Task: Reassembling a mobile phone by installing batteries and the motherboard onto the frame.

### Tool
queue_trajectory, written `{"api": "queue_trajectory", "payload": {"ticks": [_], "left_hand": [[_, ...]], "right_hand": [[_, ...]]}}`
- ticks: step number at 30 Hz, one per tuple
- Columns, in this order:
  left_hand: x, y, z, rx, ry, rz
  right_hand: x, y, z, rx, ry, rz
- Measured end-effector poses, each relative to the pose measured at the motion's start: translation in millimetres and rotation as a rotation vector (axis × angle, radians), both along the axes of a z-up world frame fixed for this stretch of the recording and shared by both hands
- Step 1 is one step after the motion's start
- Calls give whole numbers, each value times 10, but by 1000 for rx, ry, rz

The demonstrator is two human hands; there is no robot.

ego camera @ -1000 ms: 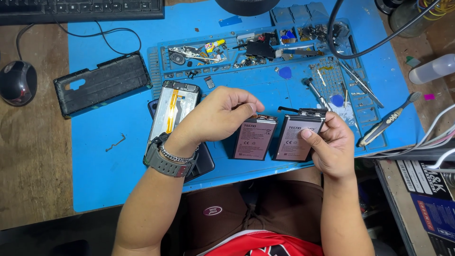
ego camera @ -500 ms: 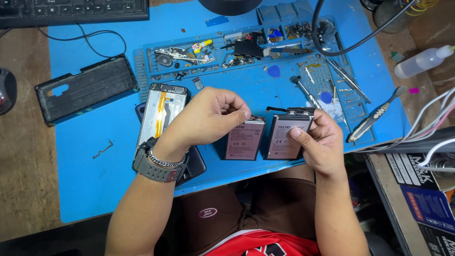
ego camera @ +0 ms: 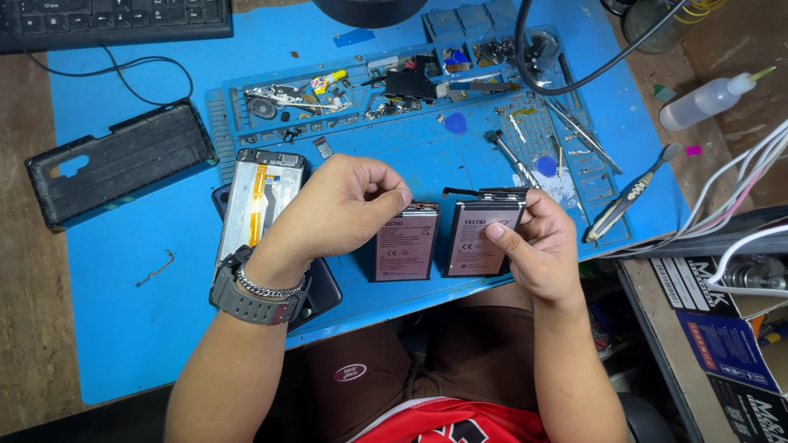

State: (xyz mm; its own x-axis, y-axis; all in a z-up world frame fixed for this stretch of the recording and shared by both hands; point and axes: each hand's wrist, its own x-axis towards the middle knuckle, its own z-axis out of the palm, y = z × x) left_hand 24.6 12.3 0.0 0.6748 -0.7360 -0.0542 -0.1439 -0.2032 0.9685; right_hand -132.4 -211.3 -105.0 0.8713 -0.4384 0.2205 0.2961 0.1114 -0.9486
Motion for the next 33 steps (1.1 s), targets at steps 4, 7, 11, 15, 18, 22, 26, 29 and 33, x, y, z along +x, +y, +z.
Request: {"api": "queue_trajectory", "payload": {"ticks": [4,7,11,15,18,22,26,29,33], "left_hand": [[-9,-9,-13,2,2,4],[-13,-8,-26,5,4,10],[-22,-16,-21,9,9,16],[-27,-13,-67,24,21,28],[-37,-32,16,0,5,30],[-39,2,45,-14,24,31],[-49,42,31,-52,48,8],[-39,38,45,-64,51,-14],[-33,32,52,-43,56,-24]], "right_hand": [[-12,-47,-104,1,-2,-1],[-15,-46,-104,6,-5,-2],[7,-14,-40,17,1,-12],[34,-137,-214,32,21,-31],[91,-47,-5,35,29,-51],[127,154,327,7,61,-80],[132,158,296,-30,96,-105],[128,130,259,-48,100,-119],[120,92,176,-29,83,-121]]}}
